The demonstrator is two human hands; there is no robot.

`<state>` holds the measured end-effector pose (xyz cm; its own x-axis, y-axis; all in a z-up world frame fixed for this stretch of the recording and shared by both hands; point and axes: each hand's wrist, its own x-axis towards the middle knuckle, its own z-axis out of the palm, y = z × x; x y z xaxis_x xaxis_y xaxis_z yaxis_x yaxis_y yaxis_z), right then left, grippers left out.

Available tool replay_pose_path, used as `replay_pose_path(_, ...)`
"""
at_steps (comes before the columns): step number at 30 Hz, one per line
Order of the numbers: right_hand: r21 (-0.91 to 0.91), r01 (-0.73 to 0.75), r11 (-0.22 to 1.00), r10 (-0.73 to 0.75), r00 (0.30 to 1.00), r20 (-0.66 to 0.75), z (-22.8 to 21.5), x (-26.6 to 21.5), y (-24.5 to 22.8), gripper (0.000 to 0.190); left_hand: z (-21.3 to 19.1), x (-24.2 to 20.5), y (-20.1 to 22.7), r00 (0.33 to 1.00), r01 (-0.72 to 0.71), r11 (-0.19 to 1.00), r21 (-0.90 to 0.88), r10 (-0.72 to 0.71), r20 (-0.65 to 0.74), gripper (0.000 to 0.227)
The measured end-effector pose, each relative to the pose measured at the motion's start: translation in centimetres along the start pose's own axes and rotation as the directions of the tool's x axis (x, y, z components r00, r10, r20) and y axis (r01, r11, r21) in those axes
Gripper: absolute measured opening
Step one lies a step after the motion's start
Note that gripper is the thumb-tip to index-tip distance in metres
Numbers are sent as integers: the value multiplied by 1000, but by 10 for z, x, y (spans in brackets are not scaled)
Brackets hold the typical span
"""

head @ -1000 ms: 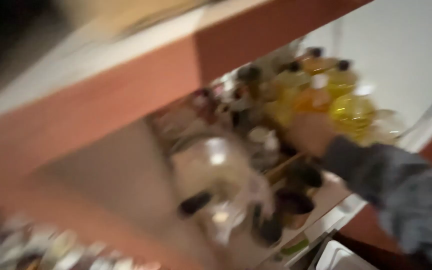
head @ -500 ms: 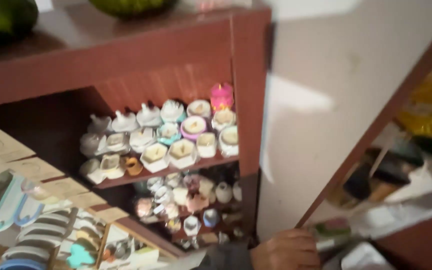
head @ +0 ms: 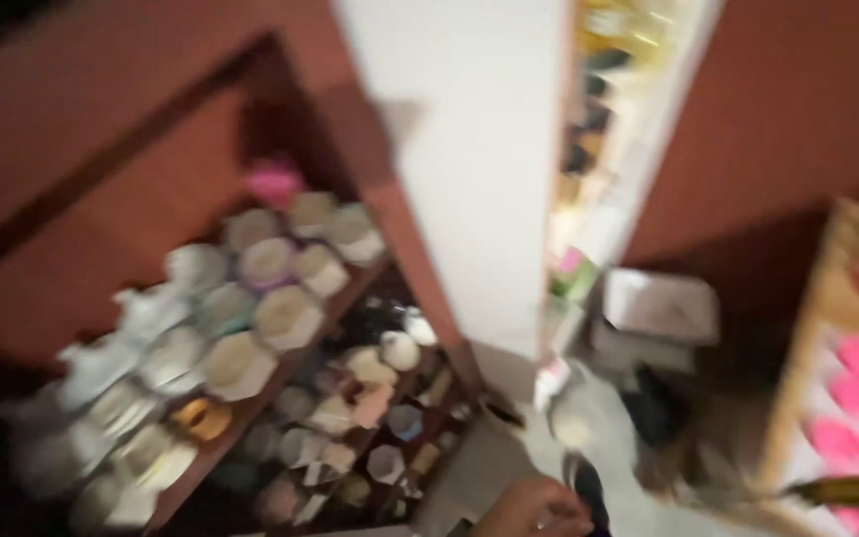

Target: The person uses a utility knife to open a taped cardboard box on a workshop table, then removes a white block and a piece of paper from inside.

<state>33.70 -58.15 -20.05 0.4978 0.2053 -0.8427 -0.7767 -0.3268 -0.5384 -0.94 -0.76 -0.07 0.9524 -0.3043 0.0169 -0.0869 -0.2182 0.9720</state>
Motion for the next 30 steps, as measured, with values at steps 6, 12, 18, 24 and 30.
replay_pose_path(6,-579,205,789,-520,724,-453,318,-389,70,13,76,-33,10,915,-46,932,-360,184,360,54)
replay_pose_path(12,-172,630,758,-610,589,-530,314,-456,158,15,141,-36,9,872,65,981,-181,32,488,15)
replay_pose_path(18,-323,313,893,-437,773,-460,271,-504,244,36,241,-9,29,812,-196,981,-3,164,561,14)
replay_pose_path(24,-463,400,791,-605,626,-493,214,-500,355,14,392,17,78,656,-573,818,48,423,625,4)
replay_pose_path(30,-320,500,805,-570,500,-652,130,-529,418,8,499,39,118,677,-520,849,94,342,651,9)
